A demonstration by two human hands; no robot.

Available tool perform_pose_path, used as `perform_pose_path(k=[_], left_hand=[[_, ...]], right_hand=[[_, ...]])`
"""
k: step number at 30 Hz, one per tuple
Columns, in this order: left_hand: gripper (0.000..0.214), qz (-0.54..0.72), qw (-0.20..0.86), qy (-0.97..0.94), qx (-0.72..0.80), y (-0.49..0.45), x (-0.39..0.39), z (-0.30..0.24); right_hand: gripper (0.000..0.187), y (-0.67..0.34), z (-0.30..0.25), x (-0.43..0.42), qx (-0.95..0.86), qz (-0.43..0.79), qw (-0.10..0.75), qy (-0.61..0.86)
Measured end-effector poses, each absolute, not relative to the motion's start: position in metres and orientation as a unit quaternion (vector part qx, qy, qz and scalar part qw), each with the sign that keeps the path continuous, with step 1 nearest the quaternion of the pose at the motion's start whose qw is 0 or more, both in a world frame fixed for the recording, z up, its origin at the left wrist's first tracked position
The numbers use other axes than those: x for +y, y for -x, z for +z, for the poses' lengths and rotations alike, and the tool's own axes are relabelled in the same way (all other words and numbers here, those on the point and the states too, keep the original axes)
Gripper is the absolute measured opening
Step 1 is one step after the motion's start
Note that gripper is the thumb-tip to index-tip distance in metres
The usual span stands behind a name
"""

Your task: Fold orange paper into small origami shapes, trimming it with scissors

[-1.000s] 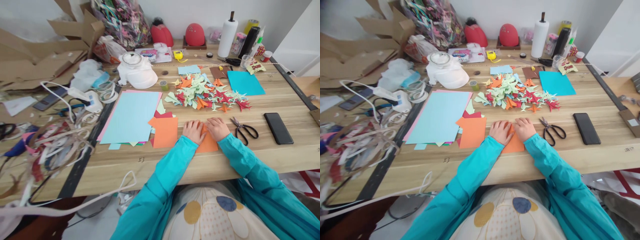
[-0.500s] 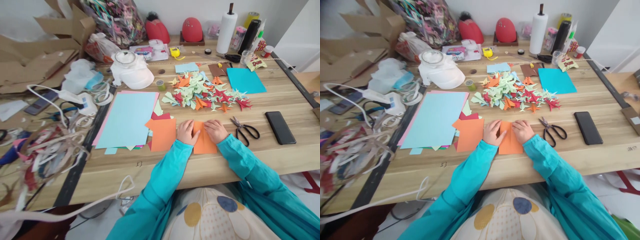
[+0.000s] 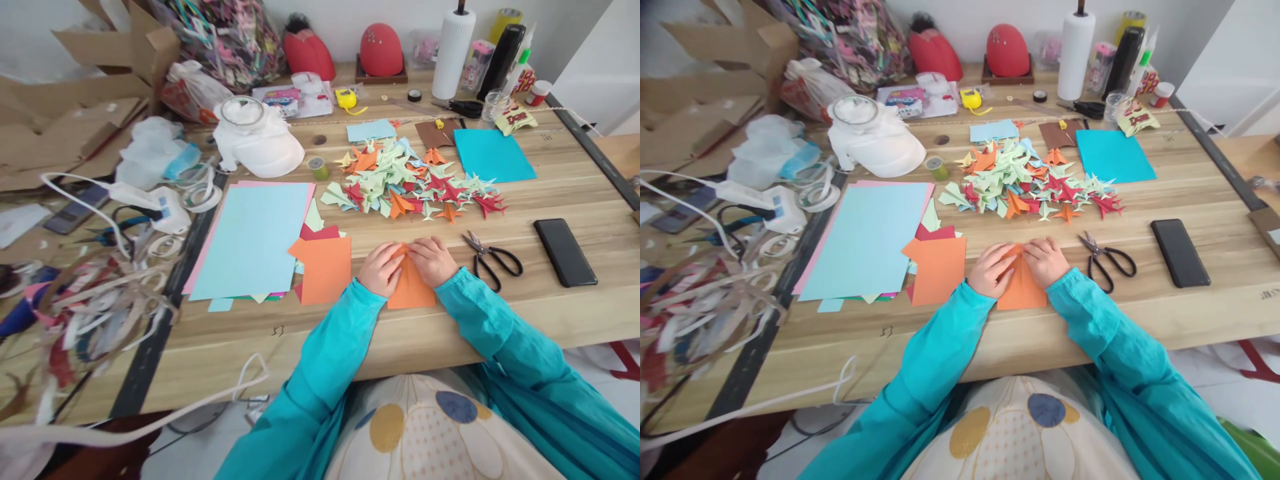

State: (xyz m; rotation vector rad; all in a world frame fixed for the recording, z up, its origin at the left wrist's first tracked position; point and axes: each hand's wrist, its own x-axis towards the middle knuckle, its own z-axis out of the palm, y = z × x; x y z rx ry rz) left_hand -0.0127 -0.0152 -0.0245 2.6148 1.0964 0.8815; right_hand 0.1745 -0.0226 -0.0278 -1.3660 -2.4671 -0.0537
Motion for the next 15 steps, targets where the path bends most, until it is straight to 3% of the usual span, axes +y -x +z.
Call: perform_pose_path(k=[15], left_hand=[[0.024, 0.329, 0.054, -0.907, 0.257, 0.0091, -0.0150, -0.0300]], right_hand=[[0.027, -0.1749, -0.0313, -0.0208, -0.862, -0.020, 0.188, 0.470]])
